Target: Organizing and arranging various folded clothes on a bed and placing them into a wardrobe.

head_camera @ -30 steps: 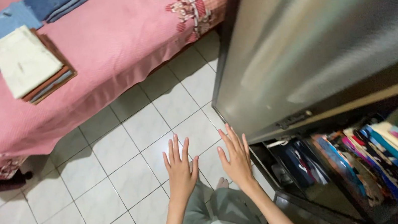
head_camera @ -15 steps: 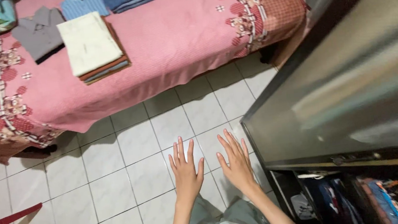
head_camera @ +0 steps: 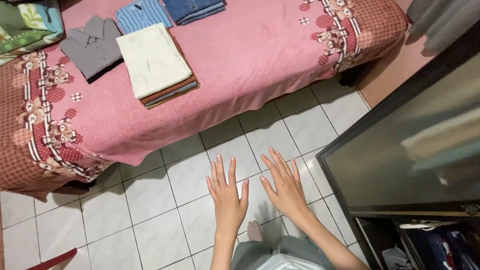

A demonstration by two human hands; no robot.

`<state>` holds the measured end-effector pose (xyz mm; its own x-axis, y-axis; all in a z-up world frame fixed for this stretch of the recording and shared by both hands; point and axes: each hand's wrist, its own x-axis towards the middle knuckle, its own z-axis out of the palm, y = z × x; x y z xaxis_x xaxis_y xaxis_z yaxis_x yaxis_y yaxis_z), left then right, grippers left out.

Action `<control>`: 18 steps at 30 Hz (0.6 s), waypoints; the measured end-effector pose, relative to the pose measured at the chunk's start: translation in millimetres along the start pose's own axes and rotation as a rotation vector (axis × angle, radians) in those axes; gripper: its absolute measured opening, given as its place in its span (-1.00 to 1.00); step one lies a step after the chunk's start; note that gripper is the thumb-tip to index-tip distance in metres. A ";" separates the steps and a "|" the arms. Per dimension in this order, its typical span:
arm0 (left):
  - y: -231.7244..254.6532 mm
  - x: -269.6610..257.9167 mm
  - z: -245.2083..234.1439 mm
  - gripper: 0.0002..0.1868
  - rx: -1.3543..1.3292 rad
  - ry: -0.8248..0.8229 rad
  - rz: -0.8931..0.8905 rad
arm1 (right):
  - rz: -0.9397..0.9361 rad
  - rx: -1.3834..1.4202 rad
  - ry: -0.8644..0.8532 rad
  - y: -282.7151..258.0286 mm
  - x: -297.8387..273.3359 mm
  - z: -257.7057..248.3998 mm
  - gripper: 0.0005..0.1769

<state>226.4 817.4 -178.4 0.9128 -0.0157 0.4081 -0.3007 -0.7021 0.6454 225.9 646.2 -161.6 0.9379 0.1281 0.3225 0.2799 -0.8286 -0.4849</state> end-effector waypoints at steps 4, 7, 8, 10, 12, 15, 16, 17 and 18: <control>-16.4 0.5 -18.0 -0.29 -0.002 0.020 -0.018 | -0.030 -0.005 -0.026 -18.5 14.3 11.6 -0.35; -26.4 -1.1 -24.8 -0.30 0.011 0.017 -0.051 | -0.052 -0.002 -0.029 -26.3 22.6 19.6 -0.35; -30.2 -1.6 -26.3 -0.29 0.009 0.022 -0.054 | -0.063 -0.002 -0.023 -28.1 24.9 22.5 -0.36; -36.4 -2.1 -30.5 -0.29 0.009 0.030 -0.065 | -0.078 0.000 -0.024 -31.9 29.5 27.3 -0.36; -41.7 0.8 -34.1 -0.29 0.003 0.041 -0.084 | -0.092 -0.002 -0.034 -34.1 37.0 31.0 -0.37; -48.1 5.2 -37.1 -0.28 0.013 0.051 -0.112 | -0.111 -0.017 -0.041 -32.0 47.1 40.7 -0.37; -51.2 7.9 -36.9 -0.28 0.014 0.055 -0.119 | -0.116 -0.016 -0.047 -33.2 52.2 42.1 -0.37; -54.0 10.4 -35.9 -0.29 0.015 0.050 -0.131 | -0.109 -0.007 -0.051 -33.7 56.7 43.2 -0.37; -56.6 13.3 -34.4 -0.29 0.015 0.046 -0.143 | -0.102 0.002 -0.054 -33.5 61.7 44.2 -0.37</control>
<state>246.0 881.3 -187.3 0.9324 0.1176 0.3417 -0.1636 -0.7057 0.6893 283.4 706.0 -161.3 0.9142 0.2413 0.3257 0.3750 -0.8085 -0.4535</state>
